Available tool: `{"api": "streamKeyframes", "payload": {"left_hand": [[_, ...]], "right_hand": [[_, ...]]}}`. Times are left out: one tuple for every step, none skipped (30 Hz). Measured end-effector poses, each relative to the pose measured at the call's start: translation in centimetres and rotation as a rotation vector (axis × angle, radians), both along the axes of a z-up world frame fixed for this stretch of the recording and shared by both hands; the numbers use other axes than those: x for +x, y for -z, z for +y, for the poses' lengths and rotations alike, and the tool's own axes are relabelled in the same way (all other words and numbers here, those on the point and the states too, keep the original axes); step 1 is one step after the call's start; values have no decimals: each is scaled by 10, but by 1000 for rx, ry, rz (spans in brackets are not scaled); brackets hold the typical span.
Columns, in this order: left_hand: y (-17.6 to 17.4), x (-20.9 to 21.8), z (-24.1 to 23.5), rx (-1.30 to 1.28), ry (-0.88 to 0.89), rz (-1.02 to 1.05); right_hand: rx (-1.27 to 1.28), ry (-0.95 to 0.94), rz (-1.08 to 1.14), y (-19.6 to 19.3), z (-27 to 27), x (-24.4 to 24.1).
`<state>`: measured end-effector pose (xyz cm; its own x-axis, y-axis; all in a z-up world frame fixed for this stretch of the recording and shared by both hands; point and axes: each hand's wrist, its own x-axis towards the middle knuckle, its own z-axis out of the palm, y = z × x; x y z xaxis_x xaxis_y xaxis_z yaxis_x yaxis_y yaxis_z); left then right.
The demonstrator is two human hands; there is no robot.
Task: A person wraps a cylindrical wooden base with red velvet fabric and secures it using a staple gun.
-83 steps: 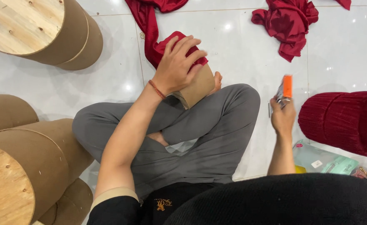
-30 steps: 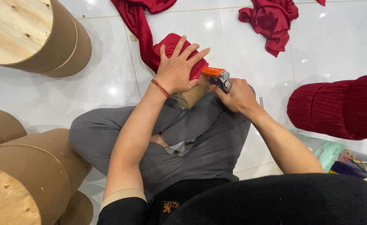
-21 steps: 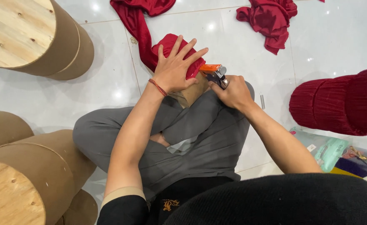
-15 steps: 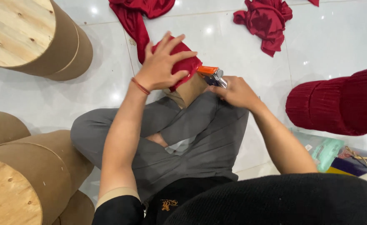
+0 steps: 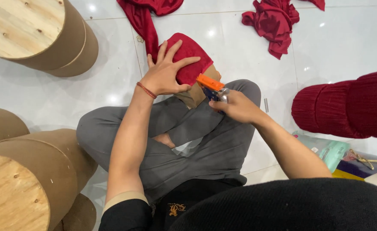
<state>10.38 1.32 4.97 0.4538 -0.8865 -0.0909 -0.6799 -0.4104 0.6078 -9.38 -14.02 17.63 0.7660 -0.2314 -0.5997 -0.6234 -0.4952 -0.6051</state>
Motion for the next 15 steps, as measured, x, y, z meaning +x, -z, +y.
{"api": "streamKeyframes", "payload": {"left_hand": [[1, -1, -1, -5, -13, 4], [1, -2, -1, -3, -9, -2], [2, -2, -2, -2, -6, -7], [3, -2, -2, -7, -20, -1], [3, -2, -2, -8, -11, -16], [3, -2, -3, -8, -2, -31], [3, -1, -3, -13, -7, -28], [2, -1, -3, -4, 1, 11], [1, 0, -4, 5, 11, 49], [-1, 0, -5, -1, 7, 51], [-3, 0, -5, 16, 9, 86], [-5, -1, -5, 32, 11, 121], [-4, -2, -5, 29, 11, 121], [-4, -2, -5, 31, 8, 124], [-3, -3, -6, 34, 7, 127]], "right_hand": [[-5, -13, 4, 0, 4, 2], [-7, -3, 42, 0, 7, 5], [-9, 5, 80, 0, 11, 8], [-15, -8, 85, 3, 11, 10], [-34, -35, 84, 6, 11, 10], [-53, -61, 83, 10, 11, 11], [-59, -65, 86, 12, 11, 11], [-62, -50, 98, 15, 10, 11], [-66, -33, 109, 17, 8, 11], [-72, -36, 110, 16, 10, 12], [-93, -22, 127, 15, 12, 13], [-115, -7, 145, 15, 14, 14], [-118, -7, 145, 16, 15, 13], [-142, 5, 126, 18, 15, 13], [-166, 19, 107, 19, 16, 12]]}}
